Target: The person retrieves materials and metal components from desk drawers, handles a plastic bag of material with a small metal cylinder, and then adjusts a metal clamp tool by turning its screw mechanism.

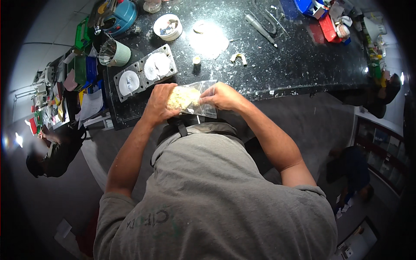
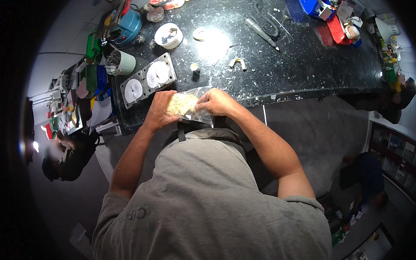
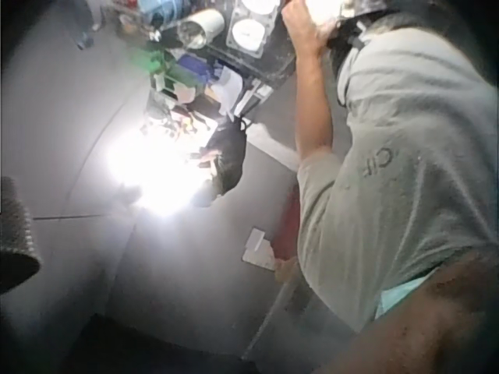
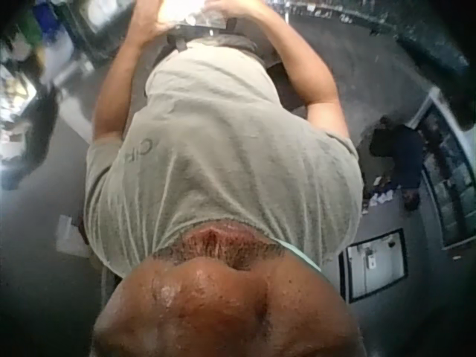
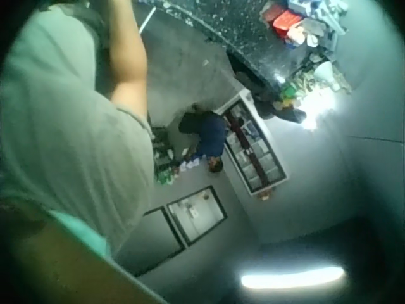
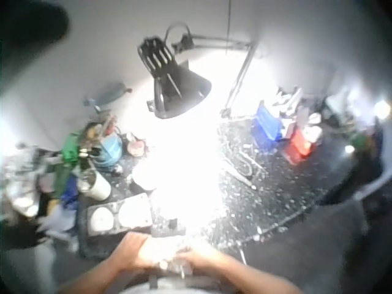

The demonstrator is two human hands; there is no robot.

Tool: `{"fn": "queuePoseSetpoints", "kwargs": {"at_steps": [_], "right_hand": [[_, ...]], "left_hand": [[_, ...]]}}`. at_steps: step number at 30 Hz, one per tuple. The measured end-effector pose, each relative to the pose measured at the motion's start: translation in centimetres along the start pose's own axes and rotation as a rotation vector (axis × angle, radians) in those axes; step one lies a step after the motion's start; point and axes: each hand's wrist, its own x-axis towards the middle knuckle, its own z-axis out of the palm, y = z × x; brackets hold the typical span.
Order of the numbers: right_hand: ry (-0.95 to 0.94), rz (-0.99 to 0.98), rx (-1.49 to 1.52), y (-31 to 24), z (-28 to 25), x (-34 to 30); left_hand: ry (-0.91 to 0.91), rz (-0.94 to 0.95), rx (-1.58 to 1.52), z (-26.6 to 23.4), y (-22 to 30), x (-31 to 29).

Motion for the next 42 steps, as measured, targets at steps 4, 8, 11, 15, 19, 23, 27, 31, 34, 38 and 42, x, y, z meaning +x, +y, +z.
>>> {"fn": "queuePoseSetpoints", "kwargs": {"at_steps": [4,8,11,15,19,23,27,31,34,38,42], "right_hand": [[0.123,0.037,-0.044,-1.6,-1.0,-1.0],[0.091,0.042,0.175,-0.3,-0.6,-0.5],[0.061,0.051,0.343,-0.4,-0.6,-0.7],[0.072,0.083,0.333,-0.6,-0.7,-0.9],[0.001,0.079,0.318,0.0,-1.1,-0.7],[-0.009,0.070,0.271,-0.1,-1.1,-0.8],[0.022,0.086,0.302,0.1,-1.0,-0.7],[-0.015,0.075,0.279,0.2,-1.1,-0.7],[-0.063,0.071,0.335,0.1,-1.3,-1.0],[-0.019,0.095,0.437,0.8,-1.4,-0.9],[0.052,0.107,0.348,0.4,-1.8,-1.8]], "left_hand": [[0.065,-0.047,0.027,0.4,-0.4,-0.7],[0.098,-0.075,-0.041,1.2,-0.6,-0.9],[0.125,-0.090,-0.078,1.5,-0.4,-0.9],[0.085,-0.070,0.014,0.8,0.6,-0.4],[0.055,-0.017,0.077,1.0,0.8,-0.1],[0.040,-0.008,0.075,1.3,0.5,-0.2],[0.020,0.002,0.083,0.9,0.9,0.0],[0.008,0.065,0.073,0.0,2.2,0.7],[0.018,0.116,0.069,0.2,3.9,1.8],[0.016,0.143,0.023,0.8,4.8,3.1],[0.053,0.148,0.017,0.8,4.5,2.9]]}}
